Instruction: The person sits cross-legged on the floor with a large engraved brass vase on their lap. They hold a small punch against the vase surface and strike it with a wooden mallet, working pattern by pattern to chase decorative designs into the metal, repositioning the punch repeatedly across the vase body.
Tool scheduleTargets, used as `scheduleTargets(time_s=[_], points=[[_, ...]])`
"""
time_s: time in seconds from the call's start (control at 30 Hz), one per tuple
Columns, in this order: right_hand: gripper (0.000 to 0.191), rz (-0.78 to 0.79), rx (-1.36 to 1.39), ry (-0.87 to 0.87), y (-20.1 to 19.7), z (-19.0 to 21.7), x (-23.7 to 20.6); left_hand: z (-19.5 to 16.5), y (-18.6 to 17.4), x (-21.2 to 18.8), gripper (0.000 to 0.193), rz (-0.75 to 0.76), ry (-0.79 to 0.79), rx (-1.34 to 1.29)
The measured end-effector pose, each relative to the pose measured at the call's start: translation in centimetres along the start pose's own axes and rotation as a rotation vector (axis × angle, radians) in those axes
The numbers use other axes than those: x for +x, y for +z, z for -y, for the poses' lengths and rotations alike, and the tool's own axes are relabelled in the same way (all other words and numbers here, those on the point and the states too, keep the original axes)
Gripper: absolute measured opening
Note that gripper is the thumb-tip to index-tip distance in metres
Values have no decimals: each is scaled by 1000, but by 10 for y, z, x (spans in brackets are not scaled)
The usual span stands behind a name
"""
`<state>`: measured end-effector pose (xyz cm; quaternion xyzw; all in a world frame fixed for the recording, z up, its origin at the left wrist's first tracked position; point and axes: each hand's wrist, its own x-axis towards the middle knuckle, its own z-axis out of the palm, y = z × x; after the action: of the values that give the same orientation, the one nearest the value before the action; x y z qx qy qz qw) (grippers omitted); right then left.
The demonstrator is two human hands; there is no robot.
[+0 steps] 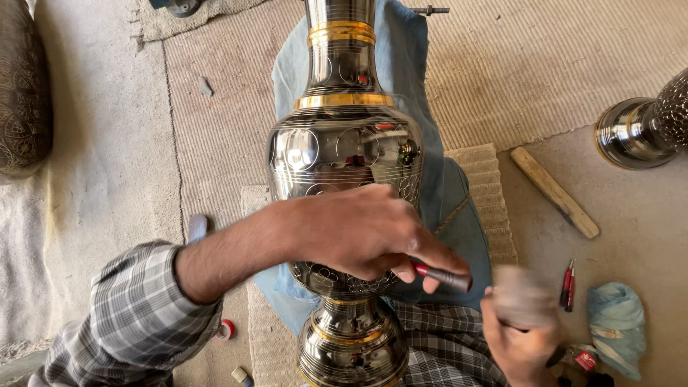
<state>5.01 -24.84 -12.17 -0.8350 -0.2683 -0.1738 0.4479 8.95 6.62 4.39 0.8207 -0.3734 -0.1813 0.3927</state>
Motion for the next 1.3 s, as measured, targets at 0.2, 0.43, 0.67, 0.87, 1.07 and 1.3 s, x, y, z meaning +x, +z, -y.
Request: scheduleTargets(time_s=[0.2, 0.43, 0.67, 0.87, 1.07, 1.3], points=[[62, 193, -104, 175, -21, -8, 36, -16, 20, -24, 43, -400, -104, 138], [78, 370, 40, -13, -48, 6, 118, -44, 38, -37, 42, -783, -286, 159], [61, 616, 27, 72, -64, 34, 188, -47, 51, -36, 36, -928, -377, 196], [98, 825, -210, -304, -54, 52, 231, -50, 64, -33, 33, -1112, -380, 238], [102, 1033, -527, -500, -53, 69, 264, -48, 93, -28, 23, -1382, -458, 181], [109, 1043, -540, -587, -52, 102, 279, -37, 120, -28, 27, -1528, -441, 36]])
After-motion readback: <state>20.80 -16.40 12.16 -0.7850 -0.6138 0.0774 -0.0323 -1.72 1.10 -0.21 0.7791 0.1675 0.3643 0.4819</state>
